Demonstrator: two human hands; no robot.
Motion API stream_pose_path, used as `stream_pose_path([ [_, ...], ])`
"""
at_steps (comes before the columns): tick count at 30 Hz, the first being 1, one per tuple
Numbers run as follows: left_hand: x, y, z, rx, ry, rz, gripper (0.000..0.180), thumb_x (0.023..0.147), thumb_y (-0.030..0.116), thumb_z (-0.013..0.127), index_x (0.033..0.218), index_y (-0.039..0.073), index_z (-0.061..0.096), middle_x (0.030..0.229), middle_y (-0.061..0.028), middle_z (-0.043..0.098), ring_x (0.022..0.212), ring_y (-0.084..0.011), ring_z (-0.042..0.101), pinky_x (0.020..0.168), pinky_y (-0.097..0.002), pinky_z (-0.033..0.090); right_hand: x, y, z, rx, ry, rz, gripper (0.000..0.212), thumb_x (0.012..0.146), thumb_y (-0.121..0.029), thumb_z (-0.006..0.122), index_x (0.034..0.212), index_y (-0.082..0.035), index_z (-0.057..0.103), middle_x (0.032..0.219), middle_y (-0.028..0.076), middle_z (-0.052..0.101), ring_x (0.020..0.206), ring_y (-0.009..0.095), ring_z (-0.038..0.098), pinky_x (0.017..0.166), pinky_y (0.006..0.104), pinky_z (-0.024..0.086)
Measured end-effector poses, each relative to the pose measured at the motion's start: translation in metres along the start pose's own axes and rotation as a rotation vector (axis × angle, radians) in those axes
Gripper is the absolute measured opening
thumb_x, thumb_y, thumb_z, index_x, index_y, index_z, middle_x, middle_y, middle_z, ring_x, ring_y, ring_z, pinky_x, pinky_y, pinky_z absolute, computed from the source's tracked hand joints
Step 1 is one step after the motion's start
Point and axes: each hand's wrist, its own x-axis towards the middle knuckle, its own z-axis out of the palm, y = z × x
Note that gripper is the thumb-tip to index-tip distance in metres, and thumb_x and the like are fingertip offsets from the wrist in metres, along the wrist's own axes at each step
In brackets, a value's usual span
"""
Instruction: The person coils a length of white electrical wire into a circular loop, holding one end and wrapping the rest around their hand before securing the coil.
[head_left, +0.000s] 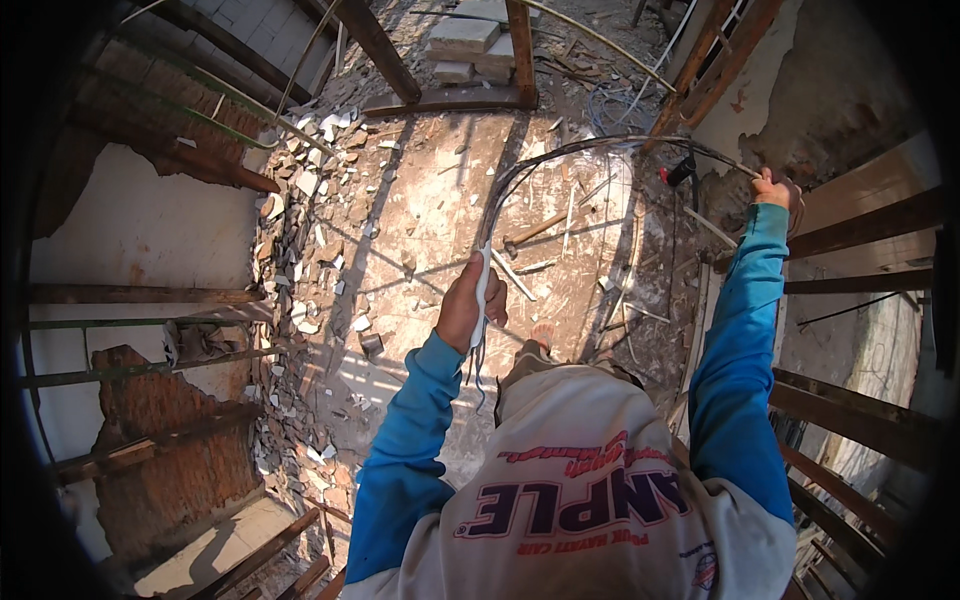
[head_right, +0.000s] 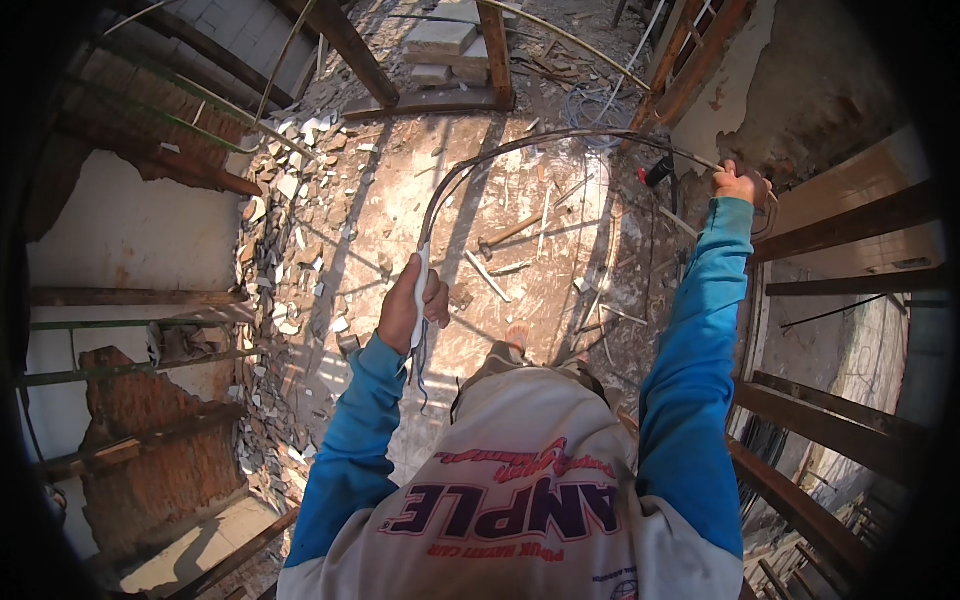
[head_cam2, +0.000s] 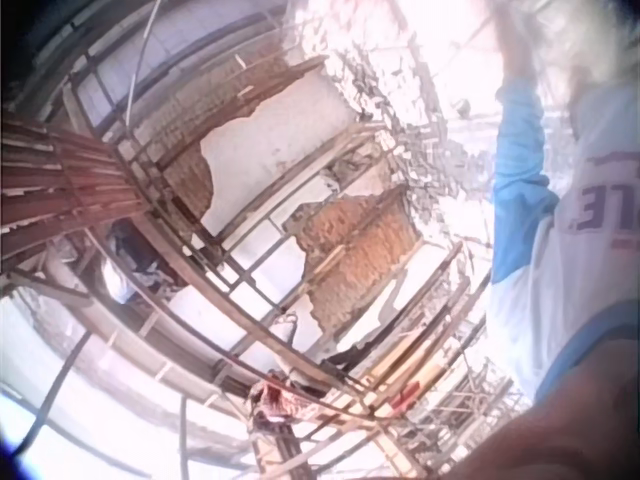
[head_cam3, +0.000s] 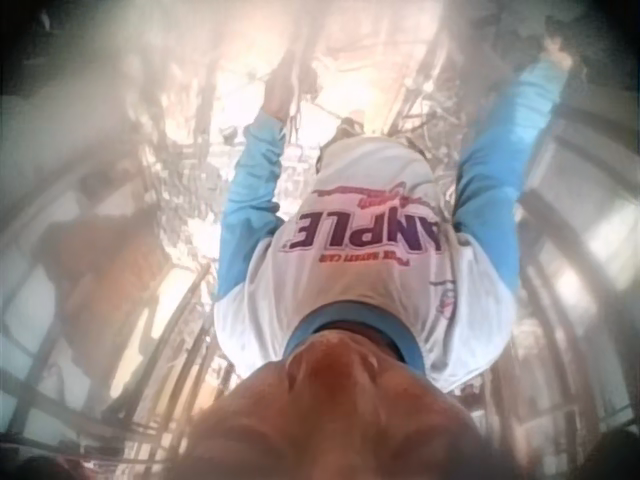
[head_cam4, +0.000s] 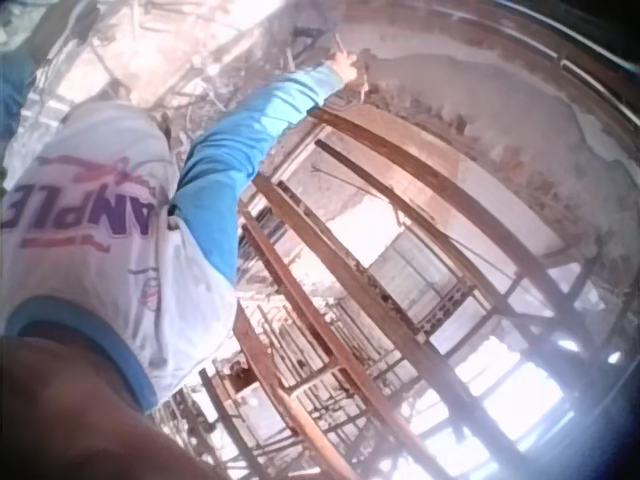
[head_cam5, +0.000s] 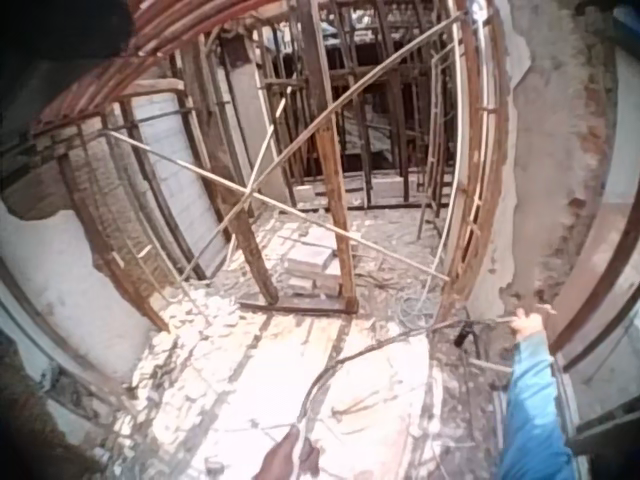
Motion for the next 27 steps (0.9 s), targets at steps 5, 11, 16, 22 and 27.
stream_pose_path([
  [5, 0.004, -0.01, 0.006, -0.054, 0.029, -0.034, 0.042, 0.096, 0.045, 0.029, 0.081, 0.009, 0.042, 0.049, -0.0019, 0.035, 0.039, -0.0137, 0.039, 0.037, -0.0307, 0.043, -0.03, -0.048, 0.012, 0.597, -0.044, 0.173, 0.064, 0.086, -0.056, 0.041, 0.107, 0.004, 0.044, 0.085, 0.018, 0.058, 0.065, 0.025, 0.056, 0.071, 0.0336, 0.051],
  [11, 0.001, -0.012, 0.008, 0.008, 0.014, -0.038, 0.041, 0.096, 0.044, 0.031, 0.085, 0.007, 0.045, 0.048, -0.0023, 0.035, 0.038, -0.0135, 0.039, 0.038, -0.0295, 0.046, -0.042, -0.075, 0.009, 0.573, -0.028, 0.065, 0.048, 0.089, -0.044, 0.04, 0.109, 0.0, 0.042, 0.088, 0.017, 0.057, 0.064, 0.024, 0.054, 0.063, 0.034, 0.047],
  [16, -0.008, -0.026, 0.023, 0.098, -0.109, -0.147, 0.04, 0.096, 0.042, 0.032, 0.084, 0.006, 0.046, 0.046, -0.0022, 0.036, 0.037, -0.0128, 0.038, 0.036, -0.0277, 0.043, 0.01, -0.102, -0.002, 0.465, -0.133, -0.049, 0.043, 0.091, -0.037, 0.035, 0.107, 0.001, 0.045, 0.089, 0.015, 0.058, 0.068, 0.023, 0.055, 0.063, 0.031, 0.046],
  [22, -0.005, -0.045, 0.047, -0.074, -0.217, -0.18, 0.039, 0.097, 0.042, 0.03, 0.086, 0.007, 0.044, 0.045, -0.001, 0.035, 0.034, -0.0123, 0.038, 0.033, -0.0264, 0.039, 0.019, -0.138, 0.0, 0.337, -0.244, -0.16, 0.038, 0.094, -0.028, 0.029, 0.105, 0.003, 0.048, 0.09, 0.014, 0.061, 0.073, 0.021, 0.058, 0.063, 0.0274, 0.046],
  [27, 0.002, -0.039, 0.048, -0.416, -0.533, -0.174, 0.042, 0.095, 0.047, 0.03, 0.085, 0.008, 0.041, 0.044, -0.0017, 0.035, 0.034, -0.0132, 0.038, 0.032, -0.0293, 0.041, 0.055, -0.133, -0.009, 0.301, -0.279, -0.123, 0.037, 0.096, -0.021, 0.025, 0.103, 0.005, 0.05, 0.092, 0.012, 0.063, 0.077, 0.019, 0.06, 0.062, 0.0244, 0.045],
])
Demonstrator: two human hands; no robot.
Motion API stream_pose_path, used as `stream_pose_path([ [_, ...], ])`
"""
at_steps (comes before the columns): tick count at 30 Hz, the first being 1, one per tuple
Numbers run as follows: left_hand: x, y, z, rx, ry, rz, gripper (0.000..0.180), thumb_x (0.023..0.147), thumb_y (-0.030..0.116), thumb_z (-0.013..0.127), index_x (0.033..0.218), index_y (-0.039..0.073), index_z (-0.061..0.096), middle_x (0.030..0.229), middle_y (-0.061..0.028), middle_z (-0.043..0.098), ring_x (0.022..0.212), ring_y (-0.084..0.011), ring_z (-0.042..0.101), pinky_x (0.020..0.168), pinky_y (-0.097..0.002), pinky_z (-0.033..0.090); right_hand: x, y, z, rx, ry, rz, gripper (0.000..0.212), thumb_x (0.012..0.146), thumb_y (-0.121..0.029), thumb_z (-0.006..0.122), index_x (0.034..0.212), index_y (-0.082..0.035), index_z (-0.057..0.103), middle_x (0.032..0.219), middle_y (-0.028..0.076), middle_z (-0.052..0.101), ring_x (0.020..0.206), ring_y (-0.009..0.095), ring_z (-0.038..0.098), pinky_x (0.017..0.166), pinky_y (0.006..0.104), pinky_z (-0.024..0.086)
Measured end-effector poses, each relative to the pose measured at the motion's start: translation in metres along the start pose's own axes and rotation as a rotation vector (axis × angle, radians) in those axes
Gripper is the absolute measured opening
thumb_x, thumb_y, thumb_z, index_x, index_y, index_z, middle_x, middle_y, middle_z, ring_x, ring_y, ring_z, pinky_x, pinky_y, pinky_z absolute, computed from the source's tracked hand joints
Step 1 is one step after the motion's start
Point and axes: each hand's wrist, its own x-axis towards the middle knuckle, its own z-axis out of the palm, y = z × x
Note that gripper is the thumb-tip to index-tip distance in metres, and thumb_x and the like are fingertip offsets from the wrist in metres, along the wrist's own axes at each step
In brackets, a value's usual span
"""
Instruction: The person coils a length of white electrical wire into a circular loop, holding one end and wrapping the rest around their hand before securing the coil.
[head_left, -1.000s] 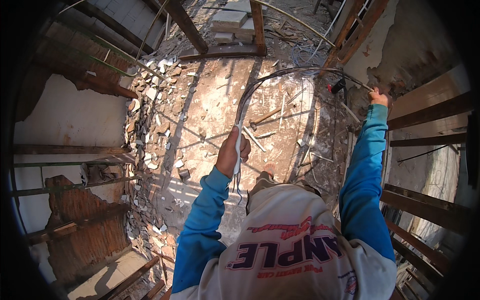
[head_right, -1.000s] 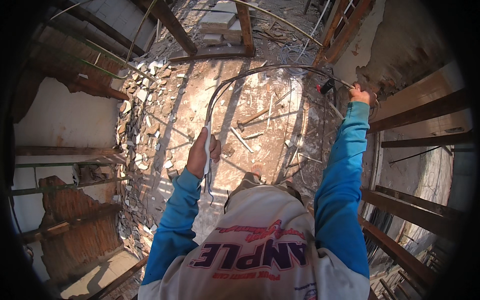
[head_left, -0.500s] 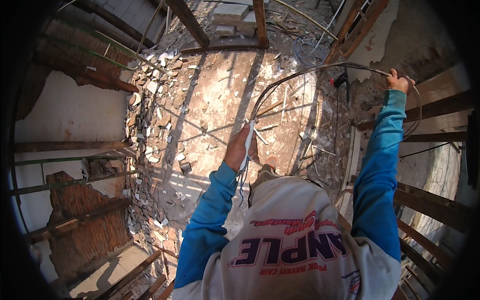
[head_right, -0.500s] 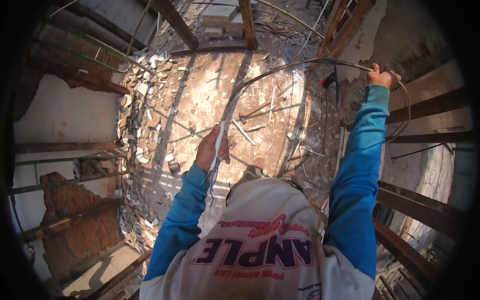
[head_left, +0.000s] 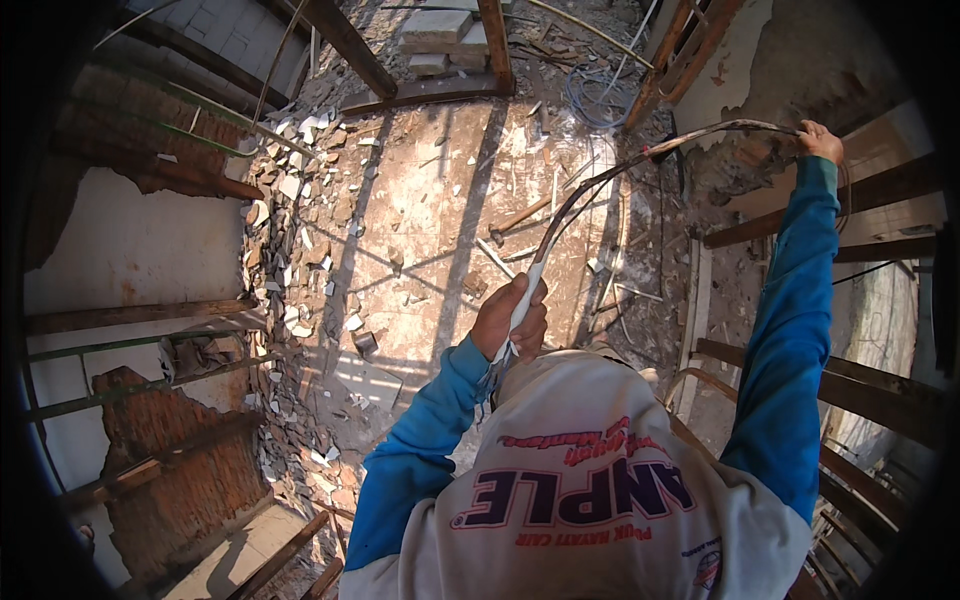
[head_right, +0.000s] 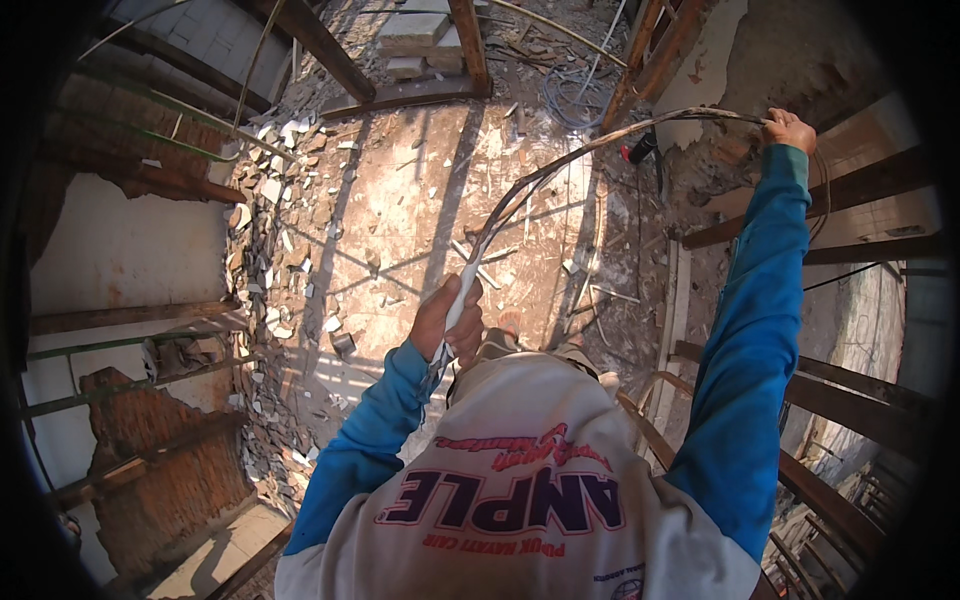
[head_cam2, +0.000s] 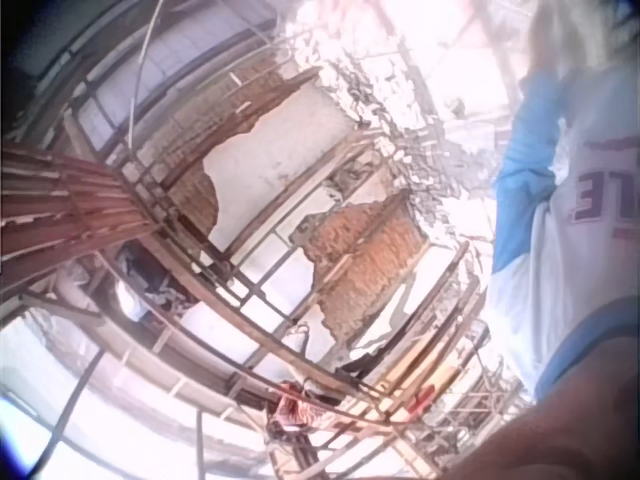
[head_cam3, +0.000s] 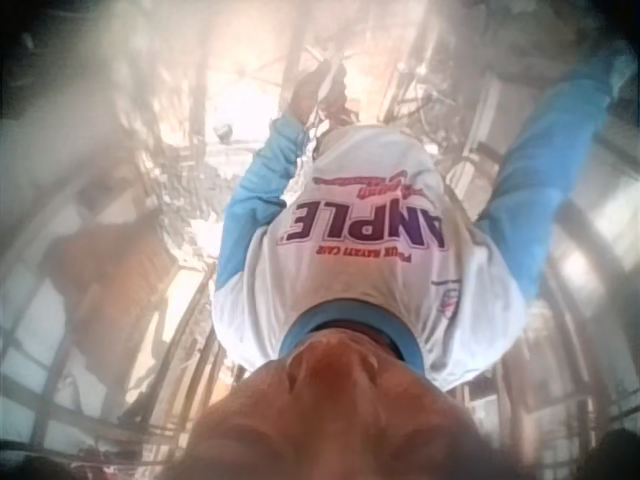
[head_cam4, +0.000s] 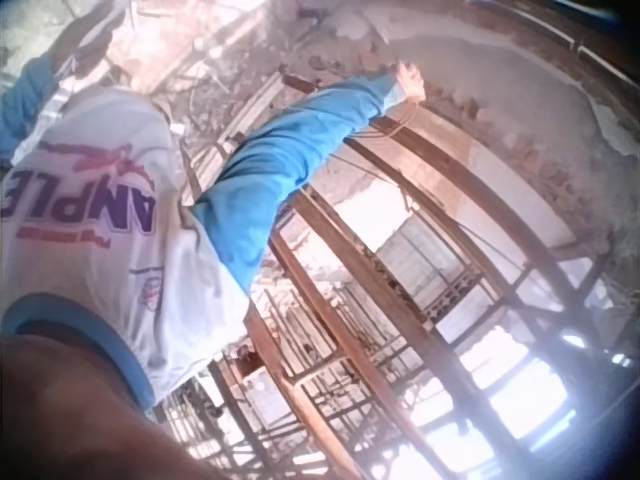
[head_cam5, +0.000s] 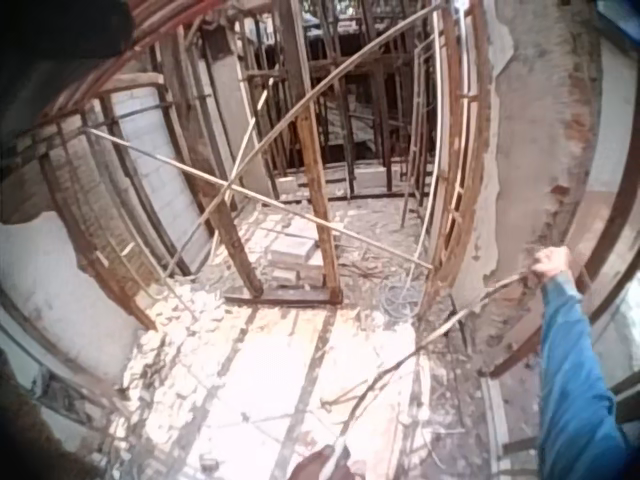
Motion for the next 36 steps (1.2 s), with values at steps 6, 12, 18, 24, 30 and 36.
stream_pose_path([
  [6, 0.025, 0.01, 0.026, 0.055, -0.063, 0.242, 0.04, 0.095, 0.047, 0.029, 0.085, 0.01, 0.04, 0.043, -0.0004, 0.033, 0.033, -0.0133, 0.035, 0.033, -0.03, 0.042, -0.136, 0.064, -0.005, -0.35, -0.3, 0.304, 0.05, 0.094, -0.046, 0.037, 0.105, 0.001, 0.049, 0.085, 0.011, 0.06, 0.074, 0.021, 0.06, 0.063, 0.0331, 0.056],
  [12, 0.082, 0.009, 0.038, 0.23, 0.184, 0.245, 0.038, 0.097, 0.044, 0.027, 0.083, 0.011, 0.038, 0.044, 0.0007, 0.03, 0.038, -0.0108, 0.034, 0.035, -0.0237, 0.037, -0.385, 0.098, -0.046, -0.651, -1.432, 0.711, 0.042, 0.092, -0.04, 0.048, 0.096, 0.002, 0.054, 0.078, 0.006, 0.06, 0.063, 0.011, 0.058, 0.054, 0.0246, 0.047],
  [18, 0.102, 0.023, 0.017, 0.253, 0.175, 0.307, 0.039, 0.097, 0.044, 0.029, 0.083, 0.009, 0.039, 0.045, 0.0003, 0.031, 0.039, -0.0101, 0.032, 0.04, -0.0255, 0.041, -0.436, 0.096, -0.064, -0.66, -1.242, 0.76, 0.038, 0.092, -0.036, 0.05, 0.089, 0.001, 0.055, 0.074, 0.006, 0.058, 0.061, 0.011, 0.058, 0.053, 0.0252, 0.047],
  [24, 0.114, 0.036, 0.023, 0.473, 0.152, 0.193, 0.036, 0.097, 0.04, 0.033, 0.083, 0.008, 0.041, 0.046, -0.0008, 0.032, 0.04, -0.0106, 0.033, 0.038, -0.0258, 0.04, -0.44, 0.099, -0.059, -0.782, -1.282, 0.326, 0.027, 0.092, -0.026, 0.051, 0.081, -0.002, 0.053, 0.066, 0.003, 0.052, 0.055, 0.01, 0.05, 0.05, 0.0253, 0.042],
  [30, 0.12, 0.038, 0.014, 0.422, 0.203, 0.228, 0.036, 0.096, 0.042, 0.033, 0.082, 0.01, 0.042, 0.044, -0.0001, 0.03, 0.039, -0.0107, 0.031, 0.038, -0.0257, 0.038, -0.443, 0.098, -0.051, -0.731, -1.016, 0.373, 0.029, 0.092, -0.03, 0.05, 0.084, -0.002, 0.05, 0.064, 0.005, 0.052, 0.053, 0.01, 0.05, 0.048, 0.0269, 0.042],
  [36, 0.142, 0.008, 0.018, 0.5, 0.249, 0.249, 0.034, 0.096, 0.039, 0.037, 0.081, 0.008, 0.042, 0.046, -0.0021, 0.036, 0.039, -0.0116, 0.037, 0.037, -0.0261, 0.039, -0.425, 0.11, -0.067, -0.907, -1.058, 0.398, 0.033, 0.088, -0.033, 0.056, 0.078, -0.001, 0.053, 0.058, 0.007, 0.053, 0.053, 0.014, 0.052, 0.05, 0.0319, 0.042],
])
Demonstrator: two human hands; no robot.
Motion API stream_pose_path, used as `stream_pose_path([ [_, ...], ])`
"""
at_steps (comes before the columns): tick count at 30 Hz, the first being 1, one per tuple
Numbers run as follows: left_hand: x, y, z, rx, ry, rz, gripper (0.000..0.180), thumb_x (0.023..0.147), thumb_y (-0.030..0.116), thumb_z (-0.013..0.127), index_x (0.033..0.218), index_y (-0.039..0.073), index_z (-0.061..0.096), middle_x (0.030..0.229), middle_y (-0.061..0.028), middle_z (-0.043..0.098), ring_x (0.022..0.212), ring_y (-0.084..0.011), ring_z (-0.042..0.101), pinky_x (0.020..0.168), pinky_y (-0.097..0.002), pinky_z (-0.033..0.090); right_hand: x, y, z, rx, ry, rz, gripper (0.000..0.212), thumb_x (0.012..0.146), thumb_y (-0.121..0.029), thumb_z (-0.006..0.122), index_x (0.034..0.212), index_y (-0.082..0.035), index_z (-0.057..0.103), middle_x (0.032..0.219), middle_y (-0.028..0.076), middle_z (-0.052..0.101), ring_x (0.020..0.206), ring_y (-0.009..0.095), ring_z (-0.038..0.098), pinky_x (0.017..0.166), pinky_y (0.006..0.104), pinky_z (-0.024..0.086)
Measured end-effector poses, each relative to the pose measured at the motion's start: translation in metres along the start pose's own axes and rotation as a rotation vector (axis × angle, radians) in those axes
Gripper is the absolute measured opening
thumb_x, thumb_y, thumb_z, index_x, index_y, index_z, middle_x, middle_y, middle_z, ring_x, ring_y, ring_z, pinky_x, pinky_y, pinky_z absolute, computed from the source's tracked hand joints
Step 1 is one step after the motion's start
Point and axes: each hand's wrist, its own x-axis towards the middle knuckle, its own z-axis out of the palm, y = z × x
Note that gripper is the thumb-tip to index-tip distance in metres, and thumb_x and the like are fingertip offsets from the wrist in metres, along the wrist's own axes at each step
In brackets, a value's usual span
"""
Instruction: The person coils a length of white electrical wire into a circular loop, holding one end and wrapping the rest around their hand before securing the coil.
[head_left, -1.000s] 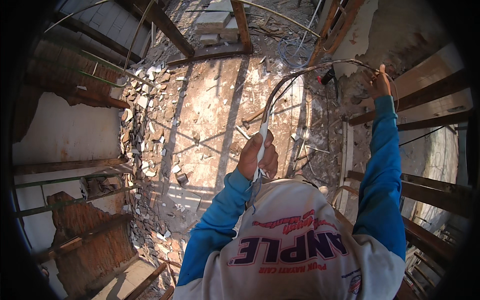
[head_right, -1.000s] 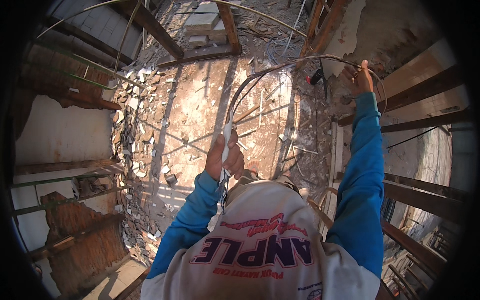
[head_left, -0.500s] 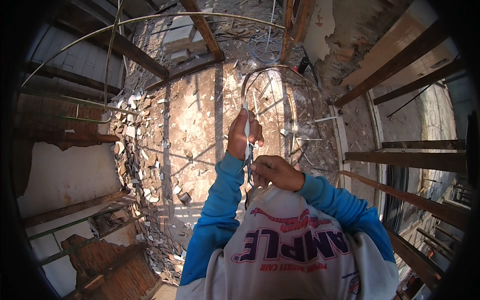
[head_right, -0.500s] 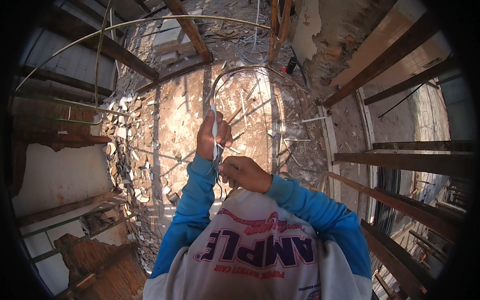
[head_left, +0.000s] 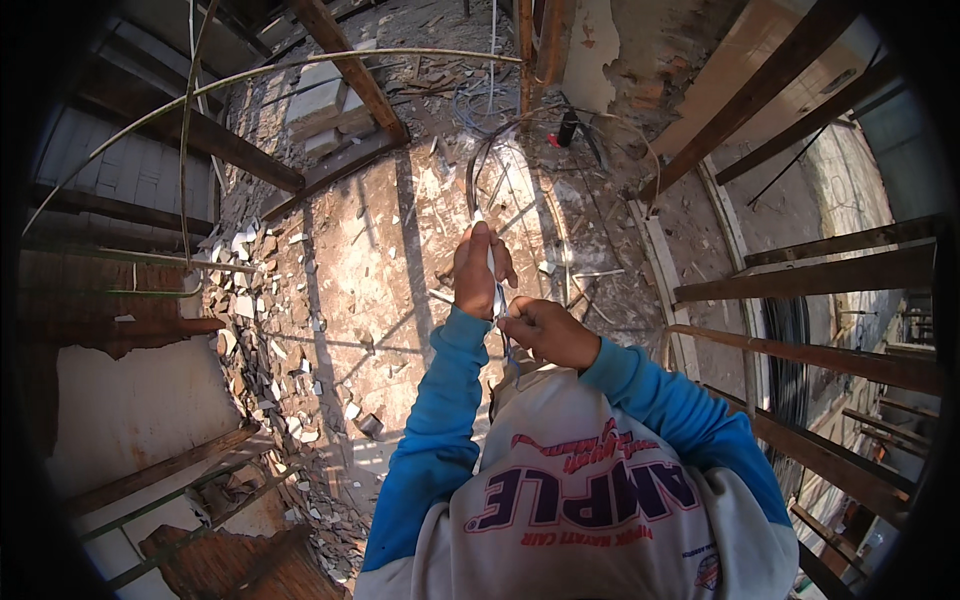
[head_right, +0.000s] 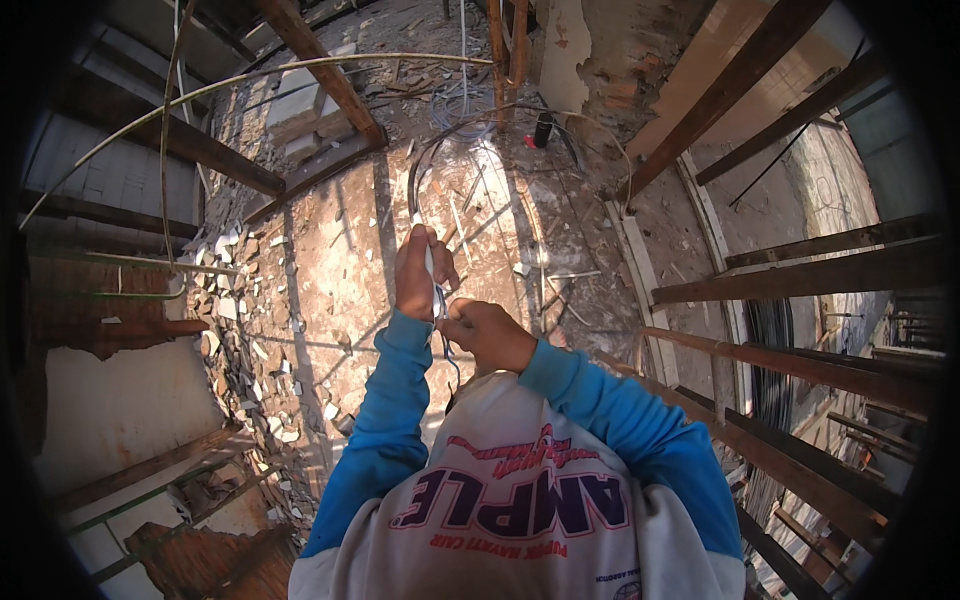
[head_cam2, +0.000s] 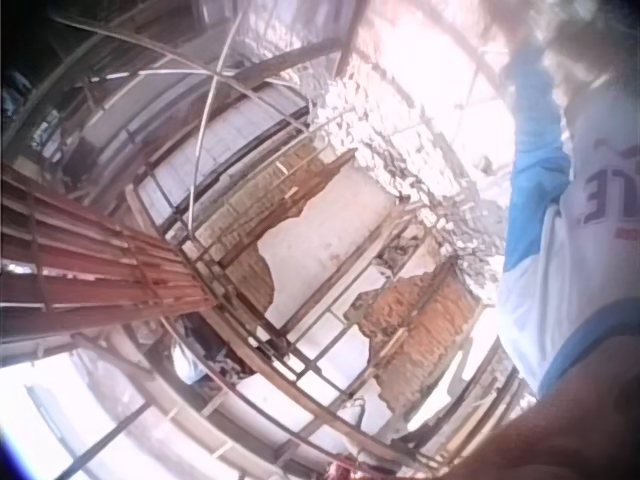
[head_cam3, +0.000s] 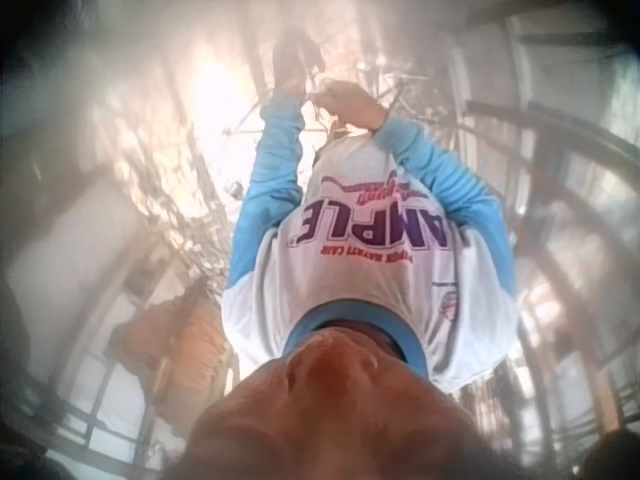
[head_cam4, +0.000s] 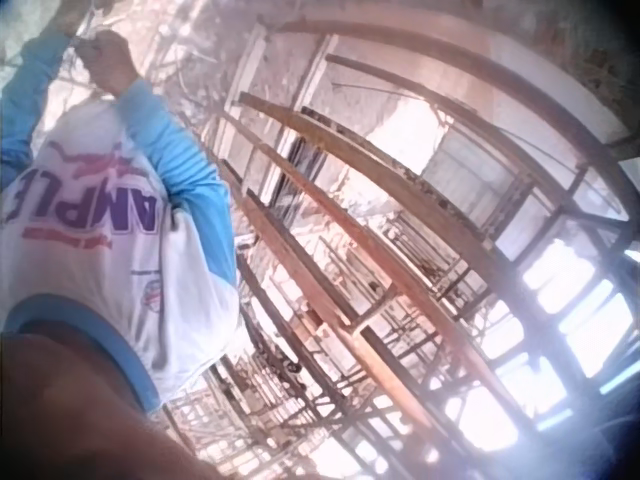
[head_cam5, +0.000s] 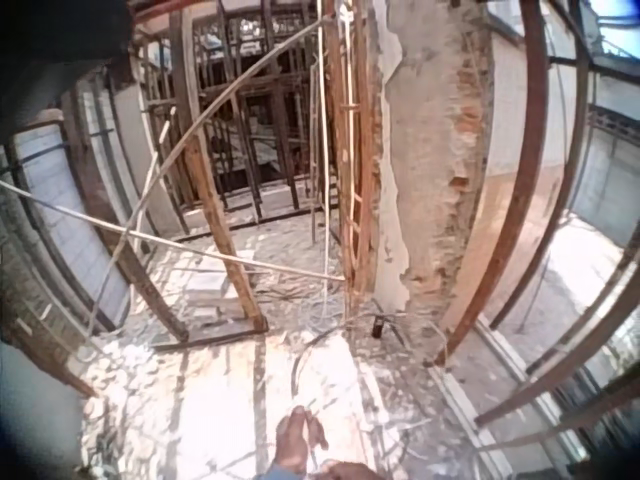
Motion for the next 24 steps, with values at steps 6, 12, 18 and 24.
stream_pose_path([
  [6, 0.01, -0.029, 0.019, 0.229, 0.102, 0.129, 0.036, 0.095, 0.039, 0.04, 0.075, 0.009, 0.038, 0.045, -0.0006, 0.038, 0.037, -0.0092, 0.036, 0.037, -0.0248, 0.035, -0.014, 0.001, -0.01, -0.428, 0.269, -0.112, 0.026, 0.08, -0.026, 0.057, 0.073, -0.001, 0.053, 0.061, 0.019, 0.057, 0.056, 0.032, 0.057, 0.054, 0.042, 0.044],
  [12, 0.041, -0.045, 0.032, -0.136, 0.283, -0.152, 0.032, 0.093, 0.037, 0.043, 0.075, 0.011, 0.041, 0.051, 0.0002, 0.036, 0.044, -0.0109, 0.035, 0.042, -0.026, 0.032, -0.027, 0.019, -0.01, -0.927, 0.465, -0.215, 0.014, 0.078, -0.016, 0.057, 0.081, -0.003, 0.05, 0.058, 0.012, 0.056, 0.051, 0.031, 0.057, 0.045, 0.0411, 0.044],
  [18, 0.051, -0.06, 0.071, -0.194, 0.241, -0.251, 0.028, 0.093, 0.037, 0.043, 0.081, 0.012, 0.041, 0.055, 0.001, 0.03, 0.047, -0.0112, 0.029, 0.046, -0.027, 0.029, -0.037, 0.038, -0.019, -0.87, 0.478, 0.007, 0.012, 0.078, -0.011, 0.051, 0.086, -0.002, 0.051, 0.073, 0.017, 0.06, 0.068, 0.032, 0.062, 0.054, 0.0419, 0.049],
  [24, 0.031, -0.11, 0.065, 0.172, 0.104, -0.222, 0.035, 0.094, 0.042, 0.034, 0.074, 0.013, 0.036, 0.053, 0.0019, 0.031, 0.041, -0.0107, 0.031, 0.036, -0.0254, 0.028, -0.037, 0.071, -0.014, -0.696, 0.595, -0.021, 0.021, 0.082, -0.02, 0.05, 0.089, -0.001, 0.049, 0.073, 0.019, 0.06, 0.068, 0.036, 0.061, 0.057, 0.0463, 0.048],
])
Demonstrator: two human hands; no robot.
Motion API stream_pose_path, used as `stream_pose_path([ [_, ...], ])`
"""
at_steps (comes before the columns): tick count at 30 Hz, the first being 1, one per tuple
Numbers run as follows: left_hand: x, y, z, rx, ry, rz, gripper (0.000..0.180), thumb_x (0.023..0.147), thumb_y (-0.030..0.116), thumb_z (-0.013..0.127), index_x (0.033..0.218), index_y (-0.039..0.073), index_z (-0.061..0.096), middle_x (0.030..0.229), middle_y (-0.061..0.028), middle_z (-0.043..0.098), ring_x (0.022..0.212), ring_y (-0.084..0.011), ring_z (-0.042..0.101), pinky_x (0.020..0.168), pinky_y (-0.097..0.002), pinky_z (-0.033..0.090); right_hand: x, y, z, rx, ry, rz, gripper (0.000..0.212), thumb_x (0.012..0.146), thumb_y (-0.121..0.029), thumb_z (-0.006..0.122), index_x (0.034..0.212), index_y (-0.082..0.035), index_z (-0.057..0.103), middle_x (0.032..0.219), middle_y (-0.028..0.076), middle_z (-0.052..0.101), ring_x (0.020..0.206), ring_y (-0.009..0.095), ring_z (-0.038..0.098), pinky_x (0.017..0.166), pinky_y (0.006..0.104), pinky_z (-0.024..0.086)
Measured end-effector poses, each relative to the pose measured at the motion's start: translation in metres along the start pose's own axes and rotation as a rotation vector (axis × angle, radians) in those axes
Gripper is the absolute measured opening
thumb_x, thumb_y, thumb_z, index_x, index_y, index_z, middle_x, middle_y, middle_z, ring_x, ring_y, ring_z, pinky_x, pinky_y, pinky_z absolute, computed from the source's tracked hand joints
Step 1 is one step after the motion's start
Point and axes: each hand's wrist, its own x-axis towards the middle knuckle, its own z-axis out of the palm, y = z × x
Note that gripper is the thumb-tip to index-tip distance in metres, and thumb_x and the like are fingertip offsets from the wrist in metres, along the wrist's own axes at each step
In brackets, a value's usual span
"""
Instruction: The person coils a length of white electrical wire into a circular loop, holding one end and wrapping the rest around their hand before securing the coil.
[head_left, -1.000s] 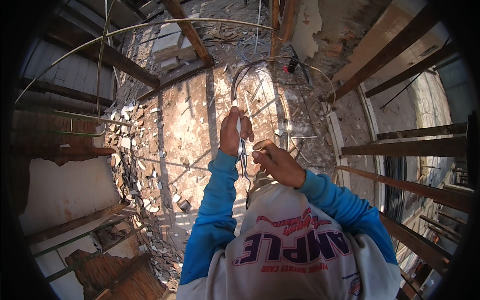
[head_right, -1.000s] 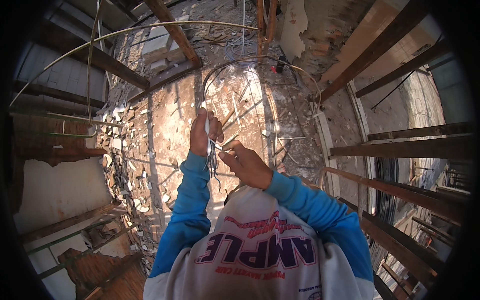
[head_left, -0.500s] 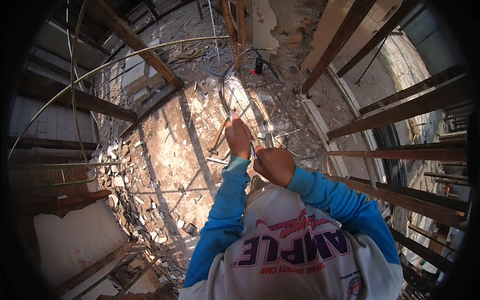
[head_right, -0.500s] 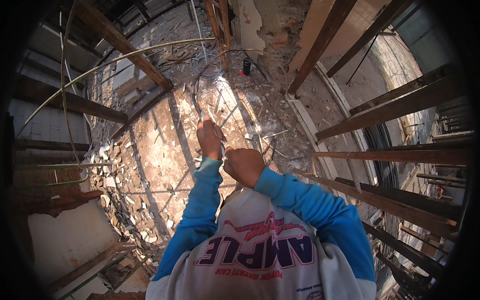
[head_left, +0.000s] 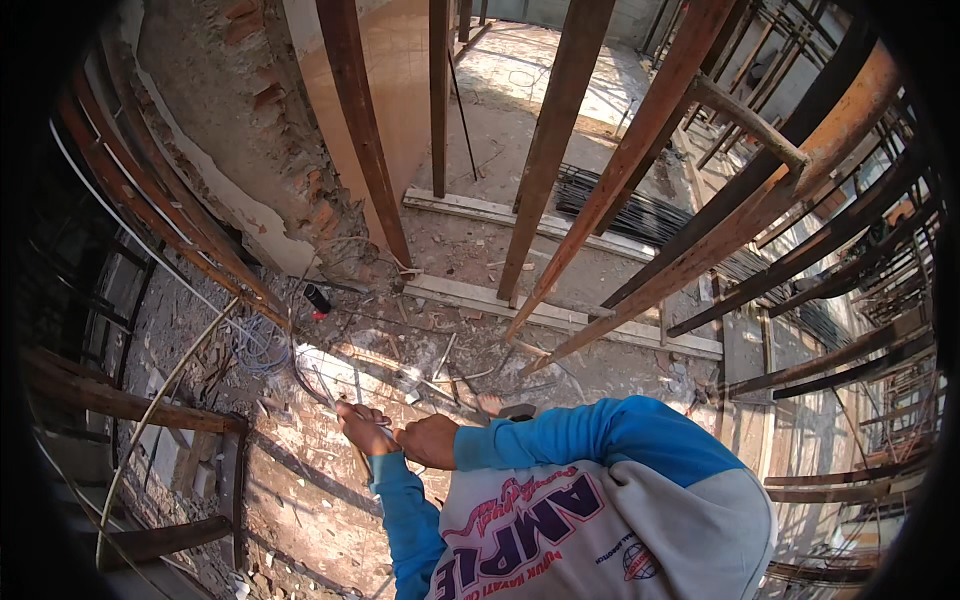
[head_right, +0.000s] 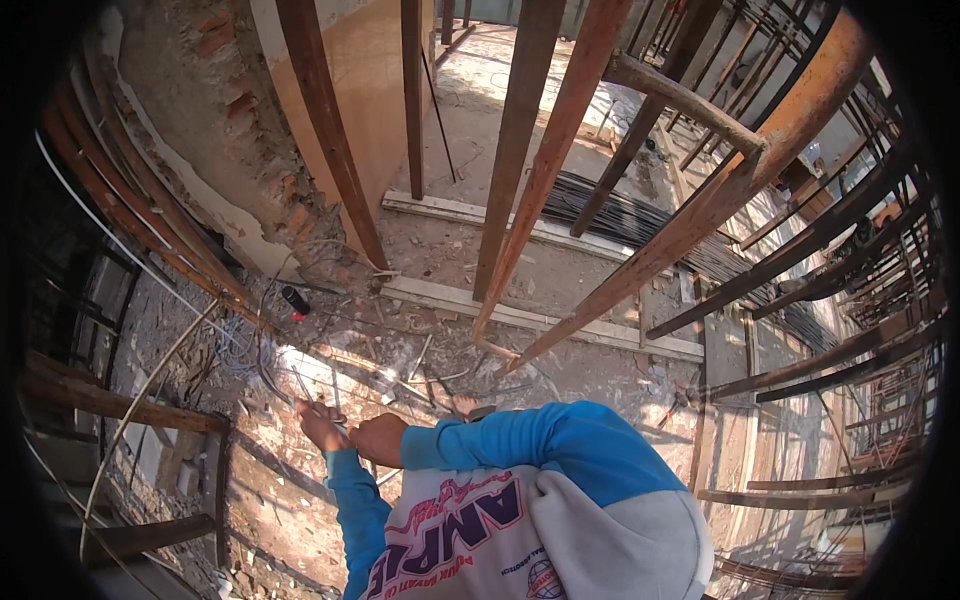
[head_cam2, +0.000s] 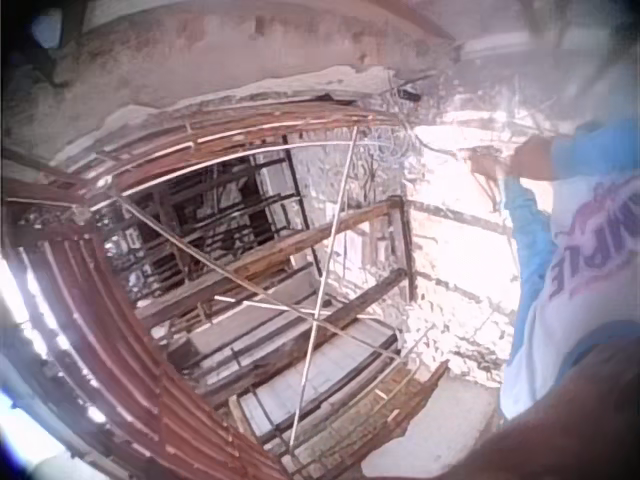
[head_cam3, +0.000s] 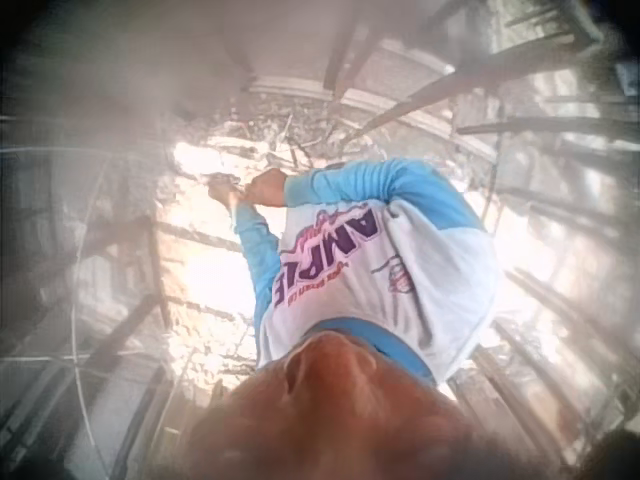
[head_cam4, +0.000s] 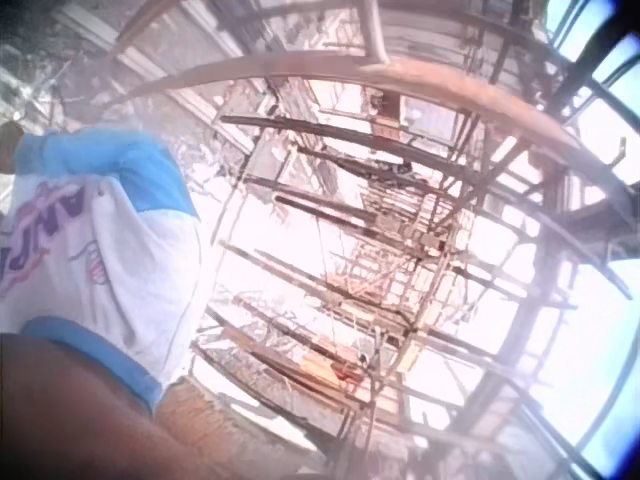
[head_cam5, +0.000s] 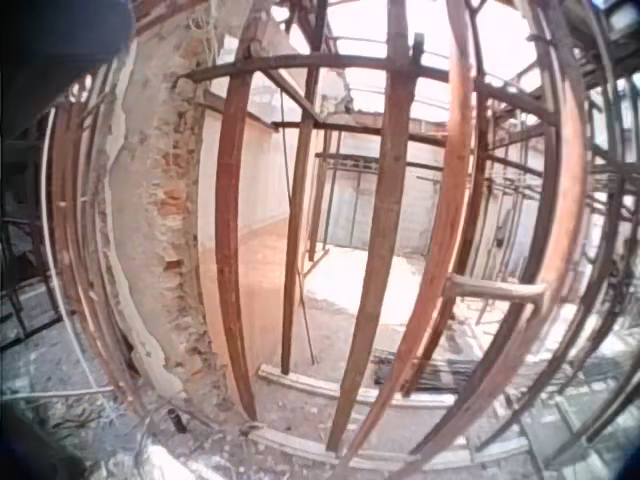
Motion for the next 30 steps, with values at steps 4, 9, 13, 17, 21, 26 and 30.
stream_pose_path([
  [4, -0.013, -0.015, 0.002, -0.01, -0.068, -0.182, 0.03, 0.095, 0.039, 0.034, 0.077, 0.015, 0.036, 0.053, 0.0021, 0.033, 0.038, -0.0089, 0.032, 0.031, -0.0227, 0.025, -0.004, 0.028, 0.004, 0.005, -0.204, 0.014, 0.028, 0.084, -0.029, 0.054, 0.088, -0.002, 0.052, 0.081, 0.019, 0.061, 0.077, 0.035, 0.061, 0.067, 0.0455, 0.047],
  [9, -0.046, 0.01, 0.011, 0.237, -0.441, -0.119, 0.029, 0.095, 0.037, 0.04, 0.079, 0.014, 0.036, 0.05, 0.0024, 0.03, 0.037, -0.0075, 0.031, 0.032, -0.0222, 0.025, 0.033, 0.073, -0.026, 0.74, 0.098, 0.255, 0.054, 0.088, -0.056, 0.044, 0.092, -0.003, 0.057, 0.087, 0.014, 0.061, 0.083, 0.026, 0.058, 0.073, 0.04, 0.045],
  [13, -0.058, 0.002, 0.009, 0.47, -0.67, -0.094, 0.024, 0.096, 0.031, 0.04, 0.088, 0.008, 0.04, 0.052, 0.0026, 0.03, 0.04, -0.0064, 0.03, 0.035, -0.0231, 0.025, 0.095, 0.076, -0.035, 1.876, 0.291, 0.337, 0.045, 0.093, -0.047, 0.041, 0.092, -0.002, 0.049, 0.073, 0.01, 0.057, 0.058, 0.02, 0.053, 0.06, 0.0361, 0.051],
  [17, -0.043, -0.011, -0.032, 0.956, -0.697, 0.196, 0.034, 0.094, 0.031, 0.044, 0.086, -0.002, 0.042, 0.061, -0.0089, 0.044, 0.054, -0.0204, 0.041, 0.052, -0.0368, 0.035, 0.099, 0.087, -0.049, 1.914, 0.548, 0.593, 0.04, 0.094, -0.047, 0.039, 0.089, -0.008, 0.044, 0.057, -0.002, 0.031, 0.045, 0.01, 0.031, 0.042, 0.0288, 0.034],
  [21, -0.078, 0.01, -0.053, 1.305, -0.776, 0.365, 0.038, 0.093, 0.039, 0.041, 0.089, 0.002, 0.046, 0.074, -0.0262, 0.056, 0.072, -0.0429, 0.055, 0.062, -0.0484, 0.04, 0.095, 0.144, -0.034, 2.01, 0.506, 0.869, 0.027, 0.095, -0.036, 0.037, 0.083, -0.011, 0.041, 0.052, -0.003, 0.027, 0.04, 0.008, 0.025, 0.038, 0.0262, 0.02],
  [26, -0.071, 0.004, -0.083, 1.338, -0.746, 0.24, 0.044, 0.093, 0.044, 0.036, 0.092, 0.002, 0.046, 0.073, -0.0271, 0.057, 0.072, -0.045, 0.056, 0.06, -0.05, 0.042, 0.1, 0.114, 0.001, 2.14, 0.459, 0.733, 0.027, 0.094, -0.037, 0.039, 0.076, -0.017, 0.037, 0.052, -0.003, 0.023, 0.038, 0.009, 0.02, 0.035, 0.026, 0.016],
  [30, -0.065, -0.016, -0.093, 1.198, -0.648, 0.342, 0.045, 0.095, 0.042, 0.034, 0.086, 0.001, 0.048, 0.072, -0.0266, 0.056, 0.071, -0.0436, 0.056, 0.06, -0.0488, 0.042, 0.116, 0.069, 0.007, 2.011, 0.264, 0.707, 0.037, 0.092, -0.043, 0.041, 0.067, -0.017, 0.032, 0.05, -0.005, 0.018, 0.038, 0.009, 0.016, 0.035, 0.0265, 0.012],
])
